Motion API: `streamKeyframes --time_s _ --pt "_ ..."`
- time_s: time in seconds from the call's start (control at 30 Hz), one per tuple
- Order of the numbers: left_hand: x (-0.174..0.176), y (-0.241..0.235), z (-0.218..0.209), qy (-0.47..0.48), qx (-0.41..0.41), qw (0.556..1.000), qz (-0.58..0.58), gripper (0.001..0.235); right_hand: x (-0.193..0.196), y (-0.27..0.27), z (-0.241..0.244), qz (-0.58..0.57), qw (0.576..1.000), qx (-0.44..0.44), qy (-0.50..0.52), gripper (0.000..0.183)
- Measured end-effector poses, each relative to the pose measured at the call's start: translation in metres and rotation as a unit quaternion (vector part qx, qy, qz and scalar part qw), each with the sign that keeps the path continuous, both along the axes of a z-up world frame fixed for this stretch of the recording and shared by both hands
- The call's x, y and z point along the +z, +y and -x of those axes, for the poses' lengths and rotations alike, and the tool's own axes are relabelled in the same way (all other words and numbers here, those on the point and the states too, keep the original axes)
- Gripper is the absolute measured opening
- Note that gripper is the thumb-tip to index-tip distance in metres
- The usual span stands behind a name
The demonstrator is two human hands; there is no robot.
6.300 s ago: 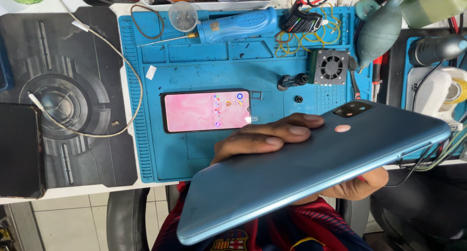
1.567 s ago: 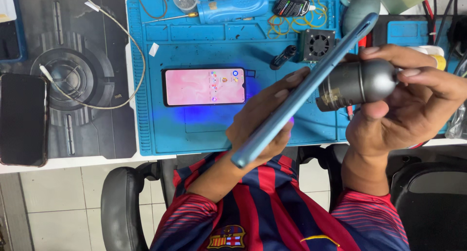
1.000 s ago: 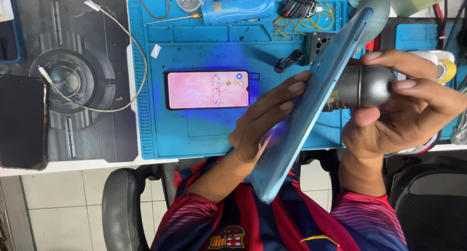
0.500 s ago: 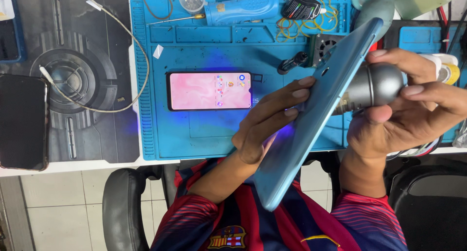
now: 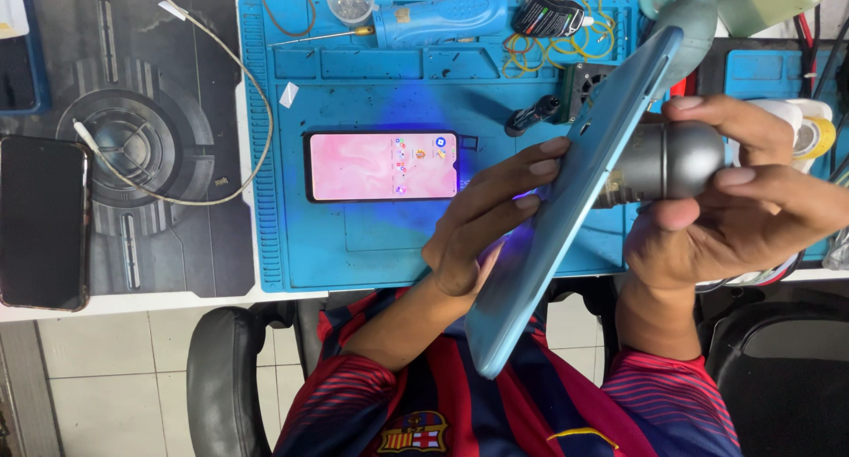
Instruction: The person disassembles a smartphone by removing the back cover and using a heat gun to warm the edges. They then use a metal prying tool to separate the screen assembly from the frame and test the touchscreen responsiveness.
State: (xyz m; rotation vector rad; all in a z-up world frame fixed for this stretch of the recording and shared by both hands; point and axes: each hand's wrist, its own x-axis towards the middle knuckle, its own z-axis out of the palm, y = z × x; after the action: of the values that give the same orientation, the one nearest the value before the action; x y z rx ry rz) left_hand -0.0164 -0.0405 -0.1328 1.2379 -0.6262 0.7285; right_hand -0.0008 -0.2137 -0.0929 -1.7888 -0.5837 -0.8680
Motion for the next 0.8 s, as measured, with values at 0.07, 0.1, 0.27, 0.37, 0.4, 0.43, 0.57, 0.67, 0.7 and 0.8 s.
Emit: streamKeyframes --time_s 0.07,0.1,0.27,0.37,0.4,0.43,0.57,0.67,0.7,0.8 --pt "-0.001 -0.001 0.0 0.004 0.007 1.0 0.0 0.031 0.002 0.002 0.0 0.014 1.0 -0.002 -0.006 0.052" --pt "-0.001 -0.001 0.001 0.006 0.01 1.0 0.001 0.03 0.003 0.004 0.0 0.014 1.0 0.0 -0.008 0.052" --pt "-0.004 -0.002 0.001 0.003 0.028 1.0 0.011 0.026 0.011 0.012 -0.001 0.031 0.999 -0.008 -0.013 0.042" --pt "-0.007 -0.002 0.001 0.011 0.01 1.0 0.018 0.024 0.019 0.016 0.007 0.066 0.997 -0.021 0.021 0.036" --pt "-0.007 -0.001 0.001 0.016 -0.002 1.0 0.019 0.023 0.021 0.018 0.008 0.061 0.998 -0.021 0.029 0.036" --pt "-0.008 0.0 0.001 0.022 -0.014 0.999 0.021 0.022 0.023 0.021 0.009 0.059 0.997 -0.021 0.034 0.037" --pt "-0.011 0.002 0.001 0.024 -0.007 0.999 0.028 0.023 0.028 0.025 0.013 0.075 0.995 -0.02 0.055 0.043" --pt "-0.014 0.003 0.001 0.017 -0.005 0.999 0.029 0.027 0.028 0.023 0.015 0.102 0.992 -0.013 0.067 0.046" --pt "-0.014 0.003 0.001 0.018 -0.007 0.999 0.026 0.029 0.026 0.021 0.014 0.112 0.992 -0.012 0.059 0.045" --pt "-0.015 0.004 0.0 0.021 -0.019 0.999 0.03 0.03 0.019 0.018 0.016 0.101 0.993 -0.035 0.053 0.06"
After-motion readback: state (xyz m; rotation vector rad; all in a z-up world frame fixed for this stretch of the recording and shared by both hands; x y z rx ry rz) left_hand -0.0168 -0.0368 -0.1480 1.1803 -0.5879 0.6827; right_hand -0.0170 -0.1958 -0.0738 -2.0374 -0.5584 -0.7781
